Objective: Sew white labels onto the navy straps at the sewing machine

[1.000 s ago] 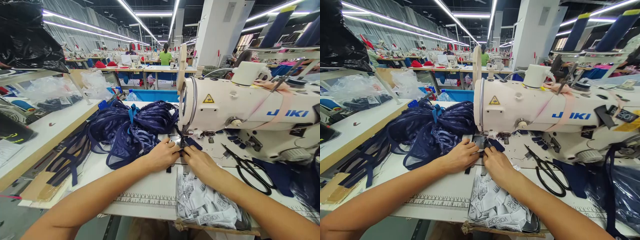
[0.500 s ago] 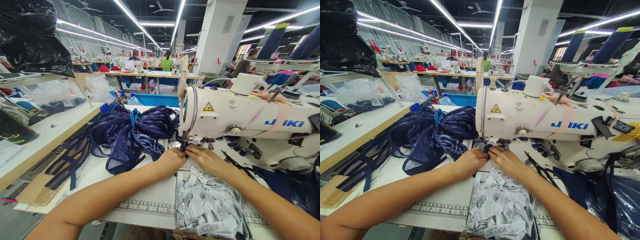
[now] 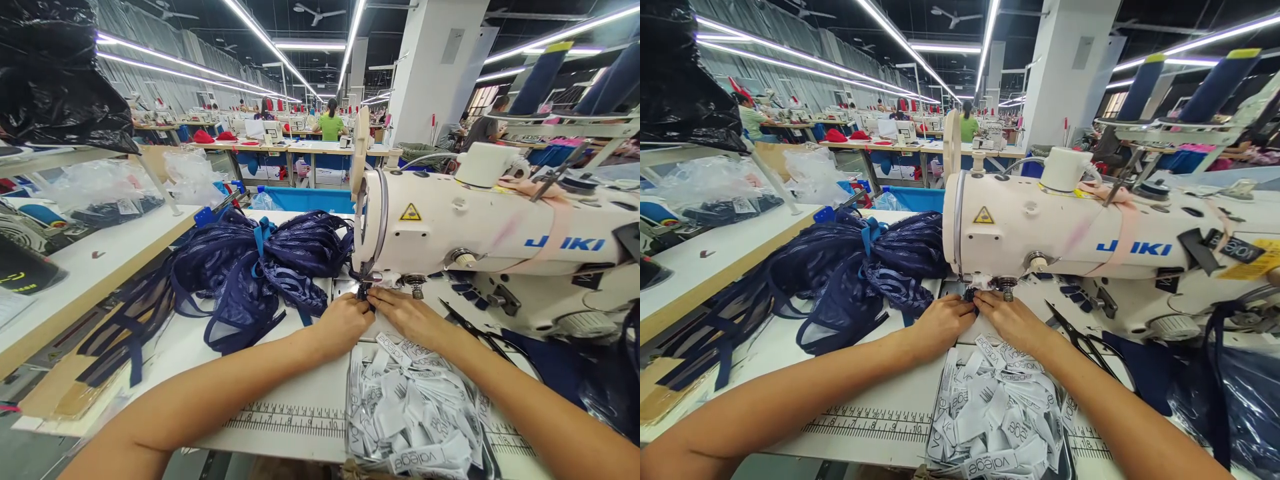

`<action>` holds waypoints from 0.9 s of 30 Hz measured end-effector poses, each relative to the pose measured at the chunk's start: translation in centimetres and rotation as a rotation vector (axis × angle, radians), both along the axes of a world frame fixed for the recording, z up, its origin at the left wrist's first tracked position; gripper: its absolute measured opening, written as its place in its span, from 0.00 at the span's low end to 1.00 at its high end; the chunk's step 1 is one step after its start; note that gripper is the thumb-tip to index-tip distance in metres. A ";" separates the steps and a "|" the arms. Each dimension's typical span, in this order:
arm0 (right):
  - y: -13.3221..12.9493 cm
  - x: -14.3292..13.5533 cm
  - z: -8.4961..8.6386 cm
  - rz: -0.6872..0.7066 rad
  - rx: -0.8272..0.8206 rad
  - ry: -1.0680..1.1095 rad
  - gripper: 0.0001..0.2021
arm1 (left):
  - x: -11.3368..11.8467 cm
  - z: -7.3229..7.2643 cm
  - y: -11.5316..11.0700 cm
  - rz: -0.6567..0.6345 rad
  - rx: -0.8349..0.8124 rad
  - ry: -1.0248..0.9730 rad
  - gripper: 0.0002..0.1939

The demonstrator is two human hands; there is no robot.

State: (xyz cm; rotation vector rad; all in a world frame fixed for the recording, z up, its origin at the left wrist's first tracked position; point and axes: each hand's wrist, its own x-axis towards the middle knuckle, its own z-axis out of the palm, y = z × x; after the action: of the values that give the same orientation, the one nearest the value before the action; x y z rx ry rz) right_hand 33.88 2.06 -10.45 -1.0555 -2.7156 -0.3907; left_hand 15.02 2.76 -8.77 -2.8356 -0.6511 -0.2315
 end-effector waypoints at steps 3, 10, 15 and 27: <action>0.0 0.1 0.0 -0.010 -0.014 0.007 0.23 | 0.1 0.0 0.1 -0.001 0.017 -0.017 0.06; 0.0 -0.1 0.4 -0.089 -0.054 0.032 0.23 | 0.5 -0.6 0.4 0.008 0.083 -0.065 0.05; 0.0 -0.4 1.4 -0.087 -0.082 0.032 0.22 | 0.8 -1.0 0.6 0.035 0.157 -0.103 0.06; 0.1 -0.6 2.0 -0.148 -0.045 0.083 0.18 | 0.0 -0.2 0.9 0.033 0.106 -0.059 0.07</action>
State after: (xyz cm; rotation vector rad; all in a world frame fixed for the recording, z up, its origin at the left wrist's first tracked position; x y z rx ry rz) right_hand 33.31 2.21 -8.47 -1.2602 -2.5939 -0.3027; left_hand 14.98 3.62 -8.98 -2.7238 -0.6766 -0.3343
